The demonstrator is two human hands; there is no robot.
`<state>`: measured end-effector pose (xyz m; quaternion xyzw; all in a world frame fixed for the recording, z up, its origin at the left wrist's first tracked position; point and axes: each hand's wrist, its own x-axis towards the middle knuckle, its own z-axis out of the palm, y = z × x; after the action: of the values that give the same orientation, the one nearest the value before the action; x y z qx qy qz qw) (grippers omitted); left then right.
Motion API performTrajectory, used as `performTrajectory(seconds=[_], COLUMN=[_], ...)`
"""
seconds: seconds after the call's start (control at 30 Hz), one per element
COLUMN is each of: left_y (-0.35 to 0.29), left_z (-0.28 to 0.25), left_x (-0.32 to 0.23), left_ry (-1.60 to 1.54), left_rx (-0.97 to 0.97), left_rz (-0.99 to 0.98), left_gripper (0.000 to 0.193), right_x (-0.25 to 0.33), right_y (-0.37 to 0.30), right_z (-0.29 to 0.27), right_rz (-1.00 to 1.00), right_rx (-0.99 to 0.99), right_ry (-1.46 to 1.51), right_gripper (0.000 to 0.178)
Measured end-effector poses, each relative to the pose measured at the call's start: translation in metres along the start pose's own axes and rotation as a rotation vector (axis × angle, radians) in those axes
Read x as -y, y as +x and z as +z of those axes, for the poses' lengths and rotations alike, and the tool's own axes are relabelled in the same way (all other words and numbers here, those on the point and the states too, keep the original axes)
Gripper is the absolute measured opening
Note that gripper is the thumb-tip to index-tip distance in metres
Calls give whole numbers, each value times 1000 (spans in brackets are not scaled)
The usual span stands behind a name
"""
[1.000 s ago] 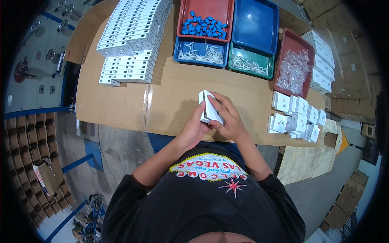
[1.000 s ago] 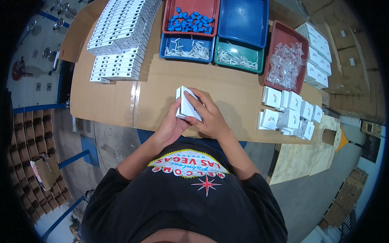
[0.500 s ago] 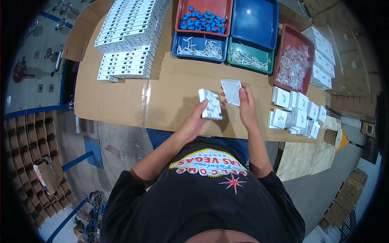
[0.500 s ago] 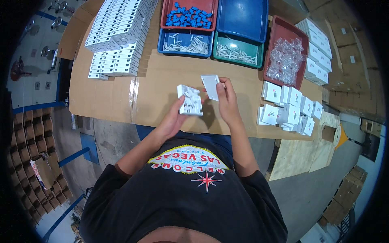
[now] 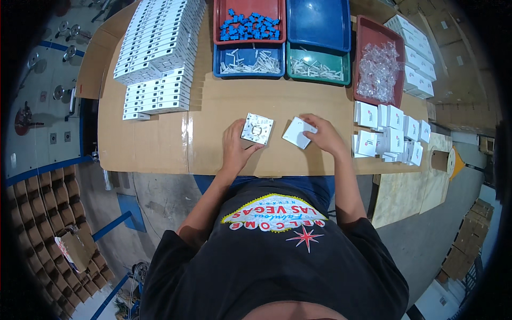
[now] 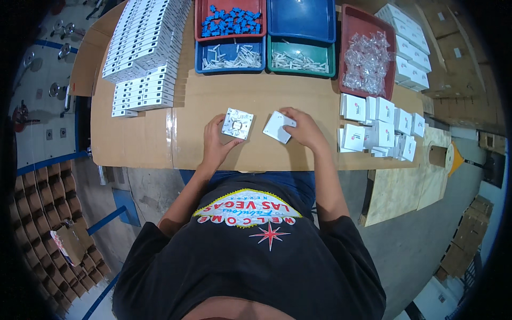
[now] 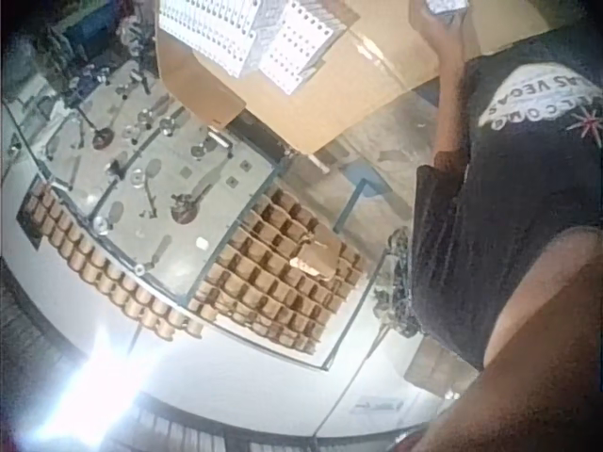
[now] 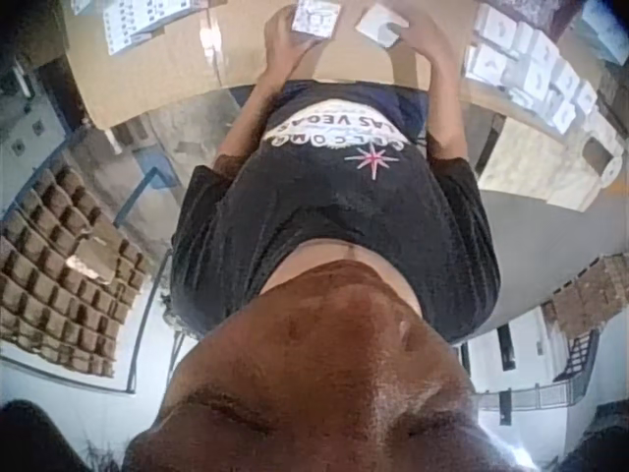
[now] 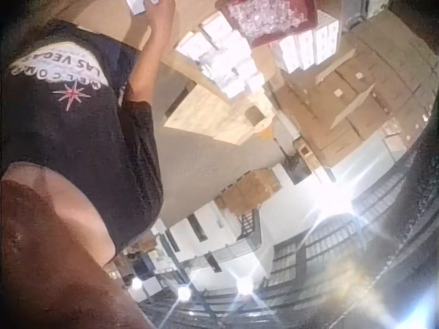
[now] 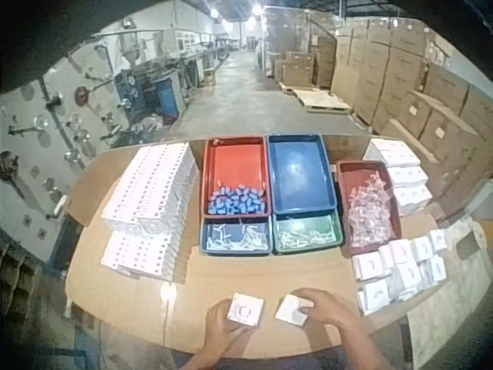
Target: Assembling small cardboard boxes and placing items inside them at a workbench.
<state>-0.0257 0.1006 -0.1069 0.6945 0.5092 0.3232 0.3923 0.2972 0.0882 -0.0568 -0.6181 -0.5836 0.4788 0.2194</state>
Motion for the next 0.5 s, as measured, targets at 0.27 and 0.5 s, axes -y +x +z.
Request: performTrajectory(seconds=[0.27, 0.5], left_y=[0, 11], left_z=[1, 18], left_x=[0, -3], left_ry=[384, 428], left_rx=[-10, -28], left_rz=[82, 44], left_gripper=[108, 109], right_x=[-6, -11], right_y=[-18, -19], right_z=[34, 42], right_rz=[-114, -125], right_rx=[-285, -176], right_ry=[-403, -408], right_gripper=[79, 75])
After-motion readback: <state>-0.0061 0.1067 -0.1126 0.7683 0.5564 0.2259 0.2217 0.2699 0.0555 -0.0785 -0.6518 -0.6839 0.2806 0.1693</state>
